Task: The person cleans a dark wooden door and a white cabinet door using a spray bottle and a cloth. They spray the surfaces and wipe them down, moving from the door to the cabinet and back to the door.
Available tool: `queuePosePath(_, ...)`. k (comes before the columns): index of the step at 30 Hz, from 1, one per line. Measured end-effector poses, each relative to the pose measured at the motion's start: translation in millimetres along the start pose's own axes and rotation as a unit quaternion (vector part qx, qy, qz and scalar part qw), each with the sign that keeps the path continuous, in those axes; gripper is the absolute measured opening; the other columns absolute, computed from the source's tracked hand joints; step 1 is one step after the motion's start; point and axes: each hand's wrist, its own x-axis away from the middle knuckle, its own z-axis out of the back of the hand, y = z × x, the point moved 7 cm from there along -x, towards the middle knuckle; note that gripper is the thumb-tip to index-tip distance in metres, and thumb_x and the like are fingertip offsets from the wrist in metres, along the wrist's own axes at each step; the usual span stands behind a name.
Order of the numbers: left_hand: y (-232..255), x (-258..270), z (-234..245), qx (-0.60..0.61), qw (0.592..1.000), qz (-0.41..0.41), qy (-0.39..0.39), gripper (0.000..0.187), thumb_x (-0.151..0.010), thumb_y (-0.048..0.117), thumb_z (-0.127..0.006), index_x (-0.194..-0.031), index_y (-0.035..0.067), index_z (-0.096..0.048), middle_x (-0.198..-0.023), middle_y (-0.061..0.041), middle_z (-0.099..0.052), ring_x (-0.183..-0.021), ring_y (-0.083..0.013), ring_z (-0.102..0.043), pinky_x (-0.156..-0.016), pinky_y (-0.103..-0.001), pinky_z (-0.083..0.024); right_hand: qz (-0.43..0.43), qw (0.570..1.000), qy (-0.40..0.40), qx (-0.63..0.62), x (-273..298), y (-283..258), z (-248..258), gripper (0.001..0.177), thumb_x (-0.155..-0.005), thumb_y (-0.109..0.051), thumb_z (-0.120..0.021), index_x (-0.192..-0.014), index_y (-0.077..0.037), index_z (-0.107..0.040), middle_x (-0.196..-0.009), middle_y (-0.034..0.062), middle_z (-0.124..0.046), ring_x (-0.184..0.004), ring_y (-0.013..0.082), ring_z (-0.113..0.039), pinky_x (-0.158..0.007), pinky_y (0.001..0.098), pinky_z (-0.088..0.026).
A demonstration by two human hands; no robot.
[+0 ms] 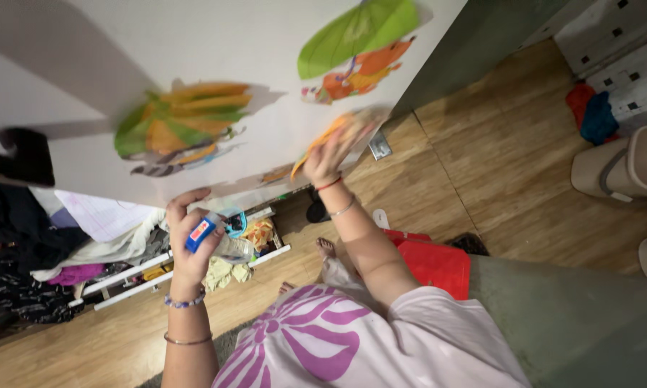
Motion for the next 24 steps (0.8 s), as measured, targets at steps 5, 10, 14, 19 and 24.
queuePosePath(5, 4.4, 1.6, -0.7, 0.0, 1.0, 0.003, -0.015, 0.022, -0.077, 0.023, -0.069, -0.089, 0.004, -0.066, -0.137, -0.016, -0.06, -0.127, -0.0325, -0.049, -0.115, -0.043, -0.032, 0.105, 0.94, -0.302, 0.116, 119.4, 36.2, -19.6, 0.075, -0.114, -0.067, -0.049, -0.158, -0.05, 0.01, -0.17, -0.0011, 0.01, -0.163, 0.0287, 0.007, -0.133, 0.0536, -0.008)
queuePosePath(10, 5.1, -6.3, 6.4, 0.028, 0.999, -0.018, -0.029, 0.023, -0.077, 0.021, -0.069, -0.089, 0.002, -0.063, -0.138, -0.017, -0.061, -0.127, -0.033, -0.052, -0.114, -0.043, -0.032, 0.037, 0.991, -0.109, 0.067, 47.2, 54.4, 13.0, 0.08, -0.109, -0.051, -0.042, -0.168, -0.015, -0.002, -0.173, 0.024, 0.006, -0.162, 0.0462, 0.004, -0.129, 0.0632, -0.002)
queuePosePath(14, -0.1, -5.1, 10.3, 0.075, 0.997, -0.016, -0.03, 0.022, -0.075, 0.02, -0.066, -0.087, 0.002, -0.063, -0.138, -0.018, -0.062, -0.125, -0.0314, -0.054, -0.113, -0.041, -0.034, -0.169, 0.981, 0.064, -0.073, -85.8, -3.7, 34.1, 0.083, -0.11, -0.056, -0.03, -0.167, 0.0, -0.006, -0.176, 0.0235, -0.003, -0.166, 0.0441, -0.001, -0.137, 0.0522, -0.006)
queuePosePath(19, -13.8, 2.2, 17.1, 0.197, 0.979, 0.05, 0.002, 0.021, -0.073, 0.019, -0.063, -0.084, 0.001, -0.063, -0.135, -0.021, -0.064, -0.127, -0.0294, -0.056, -0.112, -0.037, -0.038, -0.024, 0.999, 0.026, -0.027, -102.1, -129.5, 4.2, 0.073, -0.112, -0.051, -0.029, -0.168, -0.008, -0.008, -0.176, 0.0186, 0.003, -0.166, 0.0399, 0.009, -0.132, 0.0603, 0.006)
queuePosePath(24, -19.2, 3.5, 16.9, 0.215, 0.976, 0.039, 0.015, 0.021, -0.073, 0.019, -0.063, -0.082, 0.0, -0.06, -0.137, -0.022, -0.063, -0.126, -0.0293, -0.055, -0.112, -0.036, -0.038, 0.234, 0.962, -0.142, 0.011, -4.2, -153.3, -39.5, 0.076, -0.109, -0.062, -0.044, -0.168, -0.021, -0.019, -0.175, 0.0157, -0.006, -0.163, 0.0389, 0.007, -0.129, 0.0614, 0.01)
